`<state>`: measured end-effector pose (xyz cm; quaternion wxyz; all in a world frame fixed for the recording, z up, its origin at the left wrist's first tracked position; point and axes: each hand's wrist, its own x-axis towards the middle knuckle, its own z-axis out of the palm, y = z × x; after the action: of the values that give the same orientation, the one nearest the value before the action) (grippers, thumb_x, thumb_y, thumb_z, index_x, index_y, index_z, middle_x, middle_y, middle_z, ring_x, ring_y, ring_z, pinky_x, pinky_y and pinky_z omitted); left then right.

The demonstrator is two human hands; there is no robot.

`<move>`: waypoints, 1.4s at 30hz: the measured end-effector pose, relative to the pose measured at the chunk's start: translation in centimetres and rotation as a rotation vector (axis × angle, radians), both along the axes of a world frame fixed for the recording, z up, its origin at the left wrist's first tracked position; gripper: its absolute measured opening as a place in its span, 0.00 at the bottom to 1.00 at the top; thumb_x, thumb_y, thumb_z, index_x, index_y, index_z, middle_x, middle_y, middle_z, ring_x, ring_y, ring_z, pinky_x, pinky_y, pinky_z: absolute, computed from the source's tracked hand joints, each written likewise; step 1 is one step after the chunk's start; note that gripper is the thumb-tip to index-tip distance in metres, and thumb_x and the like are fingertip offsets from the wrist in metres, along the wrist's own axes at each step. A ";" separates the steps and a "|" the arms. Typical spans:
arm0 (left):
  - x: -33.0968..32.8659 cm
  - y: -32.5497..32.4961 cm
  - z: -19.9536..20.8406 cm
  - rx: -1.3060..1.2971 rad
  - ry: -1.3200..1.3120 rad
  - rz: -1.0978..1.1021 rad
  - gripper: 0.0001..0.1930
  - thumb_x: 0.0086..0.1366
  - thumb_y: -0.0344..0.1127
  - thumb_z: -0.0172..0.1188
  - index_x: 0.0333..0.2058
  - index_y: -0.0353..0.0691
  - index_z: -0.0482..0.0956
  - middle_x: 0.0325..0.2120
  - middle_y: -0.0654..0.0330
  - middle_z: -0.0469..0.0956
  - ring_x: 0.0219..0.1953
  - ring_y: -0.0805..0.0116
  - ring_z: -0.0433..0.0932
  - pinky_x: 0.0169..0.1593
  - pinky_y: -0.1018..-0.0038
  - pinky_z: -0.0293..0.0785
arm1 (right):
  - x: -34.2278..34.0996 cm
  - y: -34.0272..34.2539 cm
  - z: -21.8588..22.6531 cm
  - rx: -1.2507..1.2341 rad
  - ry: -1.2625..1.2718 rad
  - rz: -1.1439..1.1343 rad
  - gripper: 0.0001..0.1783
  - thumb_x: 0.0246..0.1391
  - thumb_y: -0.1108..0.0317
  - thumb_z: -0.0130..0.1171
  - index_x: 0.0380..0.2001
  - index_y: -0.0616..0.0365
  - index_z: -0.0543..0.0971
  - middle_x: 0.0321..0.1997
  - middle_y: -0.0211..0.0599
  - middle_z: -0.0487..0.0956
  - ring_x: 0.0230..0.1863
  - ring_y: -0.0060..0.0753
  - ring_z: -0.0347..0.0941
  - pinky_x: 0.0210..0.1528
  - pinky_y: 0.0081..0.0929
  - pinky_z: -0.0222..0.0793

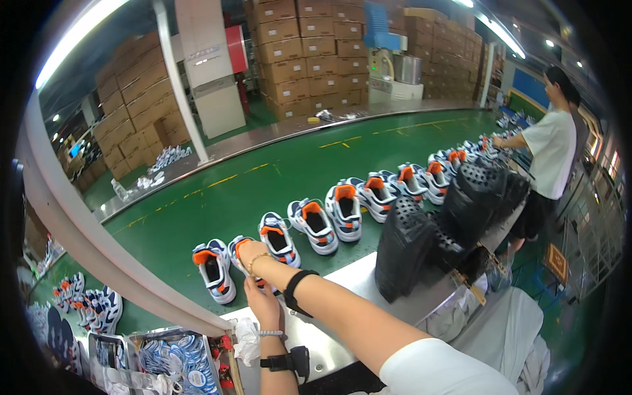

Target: Inspecting and organizing manufactured shoes on a conveyor line.

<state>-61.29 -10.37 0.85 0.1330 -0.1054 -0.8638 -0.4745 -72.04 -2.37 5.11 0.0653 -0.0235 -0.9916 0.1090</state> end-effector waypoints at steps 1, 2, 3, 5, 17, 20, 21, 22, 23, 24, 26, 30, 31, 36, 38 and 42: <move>0.0 0.0 0.4 0.000 -0.005 -0.001 0.21 0.60 0.25 0.53 0.52 0.32 0.65 0.57 0.37 0.61 0.56 0.39 0.65 0.56 0.59 0.65 | 0.5 0.1 0.8 -0.076 -0.008 -0.053 0.16 0.50 0.56 0.56 0.26 0.57 0.82 0.30 0.47 0.81 0.34 0.47 0.80 0.37 0.39 0.75; -0.2 -0.1 1.1 -0.024 0.025 0.022 0.20 0.60 0.24 0.51 0.52 0.30 0.65 0.57 0.38 0.61 0.58 0.39 0.63 0.58 0.59 0.63 | 1.6 0.5 1.8 -0.109 -0.009 0.024 0.15 0.52 0.57 0.55 0.31 0.57 0.81 0.32 0.47 0.81 0.36 0.48 0.79 0.38 0.40 0.74; -0.4 0.0 1.8 0.004 0.173 0.183 0.20 0.59 0.23 0.51 0.51 0.30 0.65 0.57 0.39 0.62 0.59 0.39 0.61 0.59 0.59 0.61 | 3.3 0.7 2.8 -0.248 0.119 0.128 0.15 0.53 0.57 0.54 0.34 0.57 0.80 0.31 0.47 0.81 0.36 0.49 0.78 0.38 0.41 0.73; -1.1 0.2 3.3 -0.126 0.406 0.364 0.19 0.58 0.23 0.52 0.49 0.30 0.67 0.56 0.41 0.62 0.59 0.41 0.61 0.60 0.60 0.61 | 8.2 0.8 5.0 -0.446 0.283 0.245 0.14 0.55 0.58 0.53 0.37 0.57 0.77 0.31 0.46 0.80 0.35 0.49 0.77 0.36 0.43 0.72; -15.9 8.8 3.2 -0.599 0.307 -0.499 0.06 0.50 0.26 0.54 0.25 0.34 0.80 0.25 0.43 0.77 0.30 0.43 0.77 0.39 0.57 0.74 | 38.0 20.5 24.1 -0.473 0.697 -0.148 0.10 0.55 0.63 0.56 0.32 0.59 0.79 0.18 0.39 0.76 0.20 0.31 0.75 0.25 0.25 0.69; -15.7 8.9 1.8 -0.259 0.478 -0.424 0.13 0.50 0.22 0.53 0.38 0.32 0.73 0.38 0.43 0.72 0.41 0.43 0.72 0.48 0.59 0.70 | 40.5 26.3 25.6 -0.469 0.764 -0.513 0.11 0.55 0.63 0.56 0.33 0.59 0.79 0.15 0.38 0.74 0.19 0.26 0.74 0.24 0.25 0.66; -15.8 8.8 1.6 -0.288 0.400 -0.446 0.17 0.50 0.20 0.53 0.41 0.33 0.67 0.44 0.45 0.66 0.47 0.43 0.68 0.51 0.60 0.67 | 40.7 28.1 25.8 -0.350 0.812 -0.527 0.11 0.55 0.62 0.56 0.33 0.60 0.79 0.14 0.38 0.73 0.18 0.27 0.73 0.24 0.25 0.66; -15.8 8.8 1.5 -0.264 0.408 -0.442 0.14 0.50 0.21 0.54 0.38 0.31 0.68 0.42 0.43 0.69 0.45 0.42 0.70 0.50 0.58 0.68 | 40.9 29.6 25.9 -0.245 0.796 -0.670 0.12 0.54 0.61 0.57 0.33 0.60 0.79 0.14 0.38 0.73 0.17 0.29 0.72 0.24 0.25 0.66; -16.0 8.9 1.5 -0.379 0.342 -0.336 0.13 0.51 0.22 0.55 0.37 0.30 0.70 0.39 0.42 0.71 0.43 0.41 0.71 0.48 0.57 0.69 | 41.5 30.9 26.0 -0.068 0.699 -0.758 0.17 0.53 0.54 0.58 0.34 0.59 0.79 0.16 0.40 0.75 0.19 0.35 0.74 0.26 0.29 0.67; -16.3 8.9 1.4 -0.449 0.343 -0.331 0.11 0.51 0.23 0.55 0.36 0.29 0.73 0.37 0.40 0.74 0.41 0.40 0.73 0.47 0.56 0.70 | 41.6 31.8 25.7 -0.076 0.715 -0.709 0.17 0.53 0.54 0.58 0.34 0.59 0.79 0.16 0.40 0.75 0.19 0.35 0.74 0.26 0.29 0.67; -17.3 9.1 1.6 -0.800 0.149 -0.376 0.13 0.55 0.28 0.53 0.38 0.27 0.75 0.31 0.39 0.78 0.32 0.39 0.77 0.38 0.54 0.73 | 41.4 33.4 25.4 0.114 0.519 -0.823 0.23 0.51 0.46 0.58 0.34 0.58 0.79 0.19 0.43 0.77 0.25 0.43 0.76 0.30 0.35 0.70; -18.5 10.3 1.4 -0.872 0.157 -0.371 0.13 0.54 0.29 0.52 0.37 0.28 0.75 0.31 0.40 0.78 0.32 0.41 0.78 0.38 0.55 0.73 | 41.5 35.0 25.5 0.243 0.238 -0.745 0.31 0.52 0.39 0.52 0.32 0.62 0.79 0.26 0.50 0.78 0.33 0.50 0.77 0.39 0.41 0.71; -18.4 10.6 1.3 -0.901 0.141 -0.375 0.12 0.54 0.29 0.52 0.37 0.29 0.76 0.31 0.40 0.79 0.32 0.42 0.78 0.38 0.56 0.73 | 41.6 35.2 25.5 0.252 0.247 -0.730 0.33 0.49 0.37 0.53 0.30 0.63 0.79 0.27 0.51 0.79 0.34 0.51 0.77 0.40 0.42 0.71; -16.7 11.7 2.0 -1.027 0.140 -0.417 0.12 0.54 0.29 0.52 0.36 0.30 0.77 0.32 0.42 0.79 0.33 0.45 0.78 0.38 0.59 0.73 | 42.4 36.1 25.8 0.309 0.147 -0.624 0.33 0.44 0.36 0.58 0.24 0.61 0.78 0.24 0.48 0.78 0.31 0.51 0.76 0.37 0.41 0.71; -15.7 12.2 2.5 -1.070 0.161 -0.458 0.12 0.54 0.29 0.52 0.35 0.31 0.77 0.32 0.43 0.79 0.33 0.47 0.78 0.38 0.60 0.73 | 42.4 36.1 25.7 0.319 0.162 -0.609 0.33 0.45 0.36 0.57 0.24 0.63 0.77 0.24 0.49 0.78 0.31 0.51 0.76 0.37 0.42 0.70; -13.4 12.7 3.7 -1.146 0.229 -0.563 0.11 0.54 0.30 0.51 0.34 0.32 0.78 0.32 0.44 0.80 0.33 0.49 0.79 0.37 0.63 0.73 | 42.8 35.8 26.1 0.262 0.225 -0.687 0.35 0.46 0.36 0.56 0.28 0.66 0.77 0.28 0.52 0.78 0.35 0.51 0.77 0.41 0.42 0.71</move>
<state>-74.69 2.32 4.50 0.0175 -0.4320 -0.8998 0.0592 -29.23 33.44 31.19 0.2089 -0.3336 -0.9182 -0.0451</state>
